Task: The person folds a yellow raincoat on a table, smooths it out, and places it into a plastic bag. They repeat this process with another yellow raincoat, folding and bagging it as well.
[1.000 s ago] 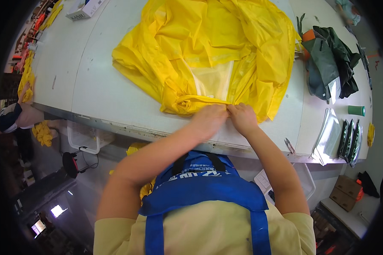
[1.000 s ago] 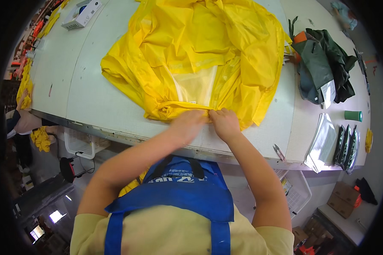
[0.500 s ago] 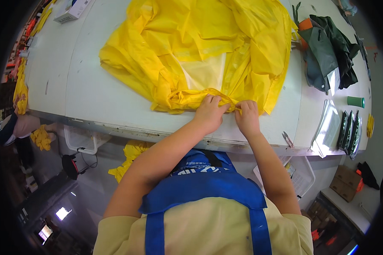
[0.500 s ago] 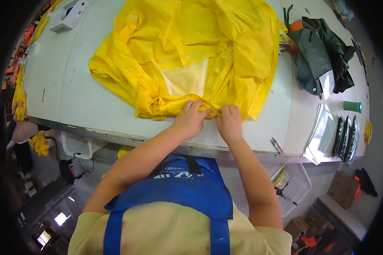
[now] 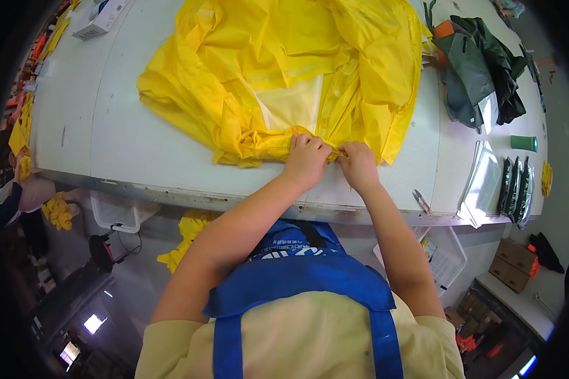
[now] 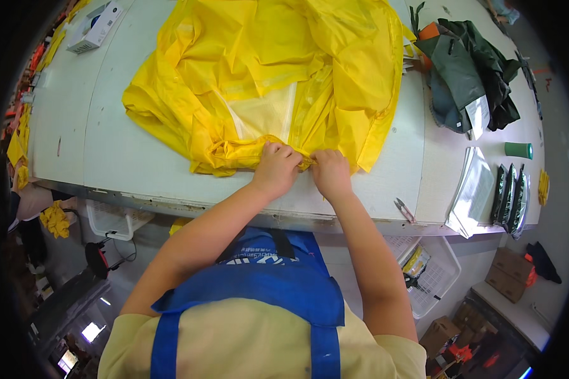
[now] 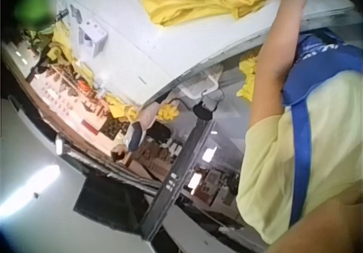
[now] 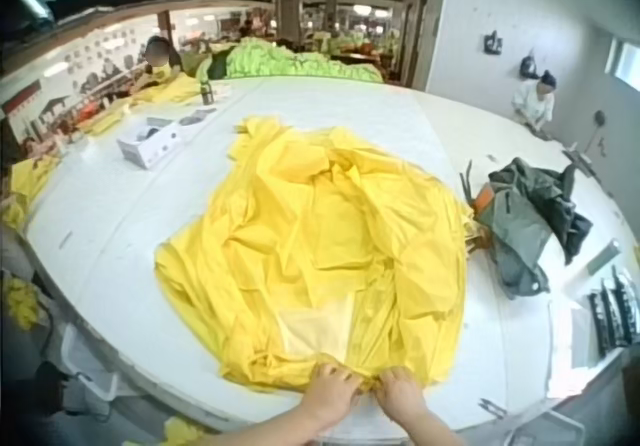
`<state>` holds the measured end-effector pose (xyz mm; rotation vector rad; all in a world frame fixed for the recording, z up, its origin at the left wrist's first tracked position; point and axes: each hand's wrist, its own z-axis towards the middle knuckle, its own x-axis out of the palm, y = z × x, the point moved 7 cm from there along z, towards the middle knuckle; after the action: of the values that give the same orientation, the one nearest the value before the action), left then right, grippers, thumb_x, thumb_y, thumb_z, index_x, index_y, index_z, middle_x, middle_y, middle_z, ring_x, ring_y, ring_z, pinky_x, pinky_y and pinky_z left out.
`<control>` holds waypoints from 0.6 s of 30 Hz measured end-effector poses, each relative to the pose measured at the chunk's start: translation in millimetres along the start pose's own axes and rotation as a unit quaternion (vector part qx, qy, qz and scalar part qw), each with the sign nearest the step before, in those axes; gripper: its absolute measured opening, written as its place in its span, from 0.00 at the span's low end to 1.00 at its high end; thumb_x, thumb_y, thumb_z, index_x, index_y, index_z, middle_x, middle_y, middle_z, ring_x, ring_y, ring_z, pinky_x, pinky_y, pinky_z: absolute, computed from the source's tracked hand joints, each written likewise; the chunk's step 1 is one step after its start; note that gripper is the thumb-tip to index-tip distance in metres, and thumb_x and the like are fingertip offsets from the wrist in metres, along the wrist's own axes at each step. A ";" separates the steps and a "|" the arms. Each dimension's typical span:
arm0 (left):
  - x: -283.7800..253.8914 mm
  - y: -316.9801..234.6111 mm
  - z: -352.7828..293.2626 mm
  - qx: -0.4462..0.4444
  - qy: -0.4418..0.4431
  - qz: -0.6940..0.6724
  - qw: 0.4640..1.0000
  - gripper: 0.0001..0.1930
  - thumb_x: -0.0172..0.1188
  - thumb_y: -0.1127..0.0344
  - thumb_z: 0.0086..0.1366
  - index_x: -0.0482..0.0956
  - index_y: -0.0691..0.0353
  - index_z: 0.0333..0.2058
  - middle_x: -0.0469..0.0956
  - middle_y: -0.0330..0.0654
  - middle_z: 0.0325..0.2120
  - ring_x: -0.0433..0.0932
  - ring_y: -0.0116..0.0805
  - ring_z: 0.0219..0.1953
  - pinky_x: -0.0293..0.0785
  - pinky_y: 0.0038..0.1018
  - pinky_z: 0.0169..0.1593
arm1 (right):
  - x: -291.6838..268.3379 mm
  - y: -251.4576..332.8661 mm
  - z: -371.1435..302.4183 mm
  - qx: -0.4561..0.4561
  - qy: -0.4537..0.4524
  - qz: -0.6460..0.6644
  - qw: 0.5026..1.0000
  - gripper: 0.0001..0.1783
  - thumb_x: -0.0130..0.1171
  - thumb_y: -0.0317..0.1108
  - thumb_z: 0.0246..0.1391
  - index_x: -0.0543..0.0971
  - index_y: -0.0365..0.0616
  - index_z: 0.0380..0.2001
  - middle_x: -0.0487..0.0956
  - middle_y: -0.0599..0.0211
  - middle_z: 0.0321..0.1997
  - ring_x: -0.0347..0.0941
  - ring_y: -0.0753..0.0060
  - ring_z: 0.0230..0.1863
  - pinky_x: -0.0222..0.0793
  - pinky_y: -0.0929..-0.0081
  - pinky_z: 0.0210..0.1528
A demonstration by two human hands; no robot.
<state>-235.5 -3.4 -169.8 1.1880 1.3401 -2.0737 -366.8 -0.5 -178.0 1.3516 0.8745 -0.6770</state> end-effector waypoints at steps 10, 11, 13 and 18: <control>-6.5 18.3 -6.7 -0.053 -0.007 -0.170 0.984 0.07 0.65 0.64 0.51 0.80 0.59 0.28 0.76 0.41 0.30 0.71 0.45 0.40 0.64 0.37 0.49 | -8.0 14.6 -13.5 0.129 0.059 0.210 0.967 0.11 0.62 0.28 0.47 0.77 0.34 0.34 0.78 0.55 0.30 0.74 0.61 0.31 0.70 0.71 0.35; -8.5 16.7 -6.9 -0.069 0.006 -0.185 0.980 0.07 0.65 0.65 0.51 0.80 0.59 0.28 0.76 0.41 0.29 0.71 0.45 0.39 0.64 0.38 0.50 | -8.5 15.5 -14.8 0.124 0.047 0.212 0.968 0.11 0.62 0.28 0.48 0.77 0.34 0.34 0.78 0.55 0.30 0.75 0.62 0.31 0.70 0.71 0.35; -14.4 12.9 -6.1 -0.099 0.032 -0.216 0.971 0.07 0.65 0.65 0.52 0.79 0.59 0.28 0.76 0.41 0.27 0.72 0.44 0.37 0.63 0.41 0.51 | -8.5 17.0 -16.8 0.114 0.021 0.216 0.970 0.11 0.62 0.28 0.48 0.77 0.34 0.35 0.78 0.55 0.31 0.75 0.62 0.31 0.71 0.71 0.35; -20.9 8.5 -8.6 -0.125 0.044 -0.204 0.970 0.05 0.62 0.65 0.54 0.77 0.60 0.27 0.76 0.42 0.26 0.73 0.45 0.38 0.56 0.55 0.56 | -24.3 42.3 -16.2 -0.015 -0.039 0.119 0.992 0.08 0.63 0.29 0.44 0.77 0.39 0.30 0.77 0.59 0.30 0.72 0.59 0.34 0.68 0.67 0.38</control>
<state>-214.1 -2.1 -158.8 0.9665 1.9605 -2.0444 -346.5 18.8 -135.0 1.3670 0.6463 -0.5258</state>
